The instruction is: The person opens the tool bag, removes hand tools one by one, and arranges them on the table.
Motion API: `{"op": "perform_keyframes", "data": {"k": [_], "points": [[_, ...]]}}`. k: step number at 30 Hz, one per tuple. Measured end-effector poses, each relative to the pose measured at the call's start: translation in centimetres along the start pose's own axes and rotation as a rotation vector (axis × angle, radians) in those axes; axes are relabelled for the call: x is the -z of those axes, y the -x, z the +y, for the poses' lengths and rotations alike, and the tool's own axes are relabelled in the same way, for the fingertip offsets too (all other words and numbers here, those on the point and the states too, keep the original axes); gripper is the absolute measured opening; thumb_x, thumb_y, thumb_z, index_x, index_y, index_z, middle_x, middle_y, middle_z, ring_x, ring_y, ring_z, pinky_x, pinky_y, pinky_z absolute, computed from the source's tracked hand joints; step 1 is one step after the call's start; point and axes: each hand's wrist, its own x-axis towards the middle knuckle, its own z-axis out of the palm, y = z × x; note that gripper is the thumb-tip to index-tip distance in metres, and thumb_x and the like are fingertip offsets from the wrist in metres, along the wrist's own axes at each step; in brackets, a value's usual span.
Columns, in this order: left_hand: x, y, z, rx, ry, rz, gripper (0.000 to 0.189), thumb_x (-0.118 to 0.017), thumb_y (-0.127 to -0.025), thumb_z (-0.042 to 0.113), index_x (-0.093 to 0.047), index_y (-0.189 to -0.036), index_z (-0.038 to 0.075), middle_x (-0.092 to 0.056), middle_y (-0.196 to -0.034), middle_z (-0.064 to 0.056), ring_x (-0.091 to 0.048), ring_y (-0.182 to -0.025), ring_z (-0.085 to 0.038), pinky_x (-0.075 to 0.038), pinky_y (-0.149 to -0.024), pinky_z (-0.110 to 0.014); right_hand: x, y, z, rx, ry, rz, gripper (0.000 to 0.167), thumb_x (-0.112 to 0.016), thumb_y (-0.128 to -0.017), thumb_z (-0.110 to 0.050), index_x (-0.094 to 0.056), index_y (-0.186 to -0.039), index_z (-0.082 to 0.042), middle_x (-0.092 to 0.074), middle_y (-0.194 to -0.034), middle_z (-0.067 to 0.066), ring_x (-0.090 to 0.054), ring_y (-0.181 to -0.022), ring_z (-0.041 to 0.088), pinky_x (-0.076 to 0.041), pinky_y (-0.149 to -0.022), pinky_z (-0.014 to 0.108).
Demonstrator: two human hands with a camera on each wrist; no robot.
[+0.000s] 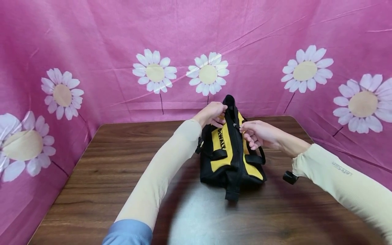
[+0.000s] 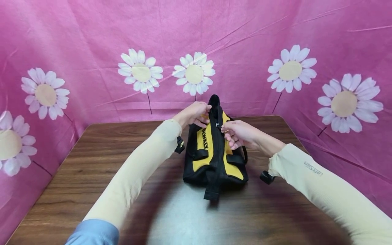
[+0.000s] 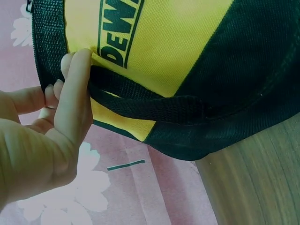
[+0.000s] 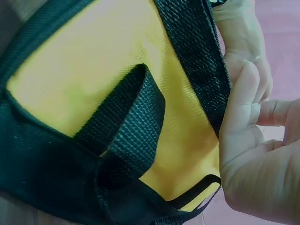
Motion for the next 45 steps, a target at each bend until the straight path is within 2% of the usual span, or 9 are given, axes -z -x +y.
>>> {"op": "perform_keyframes", "data": {"k": [9,15,23,26,30,33,37,42,45], "points": [[-0.4,-1.1,0.0,-0.017,0.108,0.042,0.020,-0.048,-0.109,0.023,-0.055,-0.106,0.004,-0.054,-0.099,-0.009,-0.066,-0.071,-0.024,-0.062,-0.080,-0.045,1.1,1.5,0.4,0.022,-0.116,0.015,0.015,-0.046,-0.105,-0.018,-0.046,-0.114,-0.006,-0.048,-0.065,-0.002,-0.055,-0.052,0.010,-0.053,-0.052,0.024],[0.1,-2.1,-0.5,-0.049,0.145,0.081,0.022,-0.047,-0.110,0.027,-0.056,-0.107,0.007,-0.053,-0.099,-0.009,-0.066,-0.074,-0.023,-0.061,-0.084,-0.047,1.2,2.0,1.0,0.011,-0.103,-0.025,0.015,-0.044,-0.105,-0.019,-0.047,-0.113,-0.007,-0.047,-0.065,-0.003,-0.054,-0.053,0.010,-0.053,-0.053,0.024],[0.3,-1.8,-0.6,-0.047,0.125,0.036,0.024,-0.048,-0.109,0.030,-0.053,-0.108,0.006,-0.052,-0.096,-0.009,-0.065,-0.072,-0.023,-0.060,-0.086,-0.048,0.9,2.4,2.2,0.019,-0.096,-0.056,0.015,-0.043,-0.106,-0.018,-0.049,-0.114,-0.007,-0.054,-0.068,0.000,-0.062,-0.059,0.015,-0.060,-0.057,0.031],[0.3,-1.0,-0.5,-0.007,0.084,-0.011,0.027,-0.056,-0.106,0.033,-0.056,-0.110,0.007,-0.058,-0.095,-0.009,-0.067,-0.072,-0.024,-0.062,-0.080,-0.045,1.2,2.3,2.5,0.028,-0.090,-0.069,0.017,-0.045,-0.106,-0.019,-0.049,-0.117,-0.007,-0.059,-0.070,0.002,-0.066,-0.064,0.017,-0.062,-0.061,0.036],[-0.4,0.7,-0.6,0.075,-0.059,-0.178,0.040,-0.062,-0.100,0.046,-0.060,-0.110,0.007,-0.064,-0.093,-0.007,-0.068,-0.074,-0.023,-0.063,-0.075,-0.040,1.6,2.0,2.7,0.029,-0.104,-0.113,0.015,-0.044,-0.107,-0.020,-0.048,-0.116,-0.008,-0.064,-0.073,0.002,-0.068,-0.067,0.017,-0.063,-0.065,0.039],[-1.3,2.1,-0.6,0.092,-0.185,-0.268,0.048,-0.060,-0.099,0.053,-0.063,-0.100,0.005,-0.066,-0.087,-0.006,-0.066,-0.071,-0.022,-0.062,-0.072,-0.037,1.9,2.0,2.7,0.041,-0.119,-0.145,0.014,-0.043,-0.108,-0.019,-0.050,-0.114,-0.009,-0.065,-0.076,0.002,-0.069,-0.068,0.017,-0.063,-0.067,0.039],[-2.3,3.3,-0.6,0.081,-0.280,-0.286,0.046,-0.060,-0.101,0.047,-0.066,-0.088,0.004,-0.070,-0.083,-0.007,-0.065,-0.068,-0.021,-0.062,-0.068,-0.036,2.2,1.9,2.6,0.067,-0.118,-0.174,0.016,-0.043,-0.109,-0.019,-0.057,-0.107,-0.011,-0.059,-0.072,0.001,-0.068,-0.068,0.018,-0.063,-0.069,0.040],[-2.9,3.7,-0.5,0.044,-0.291,-0.288,0.033,-0.056,-0.104,0.029,-0.068,-0.088,0.002,-0.073,-0.087,-0.010,-0.065,-0.067,-0.021,-0.062,-0.067,-0.036,2.2,2.0,2.4,0.068,-0.112,-0.180,0.019,-0.045,-0.108,-0.017,-0.063,-0.100,-0.014,-0.045,-0.065,-0.002,-0.064,-0.064,0.015,-0.062,-0.071,0.039],[-3.0,4.0,-0.8,-0.001,-0.291,-0.269,0.032,-0.053,-0.103,0.025,-0.065,-0.087,0.001,-0.072,-0.085,-0.012,-0.065,-0.065,-0.022,-0.061,-0.065,-0.037,1.9,2.2,2.4,0.062,-0.109,-0.166,0.020,-0.045,-0.108,-0.017,-0.063,-0.101,-0.014,-0.043,-0.063,-0.003,-0.061,-0.061,0.013,-0.062,-0.073,0.039]]}}
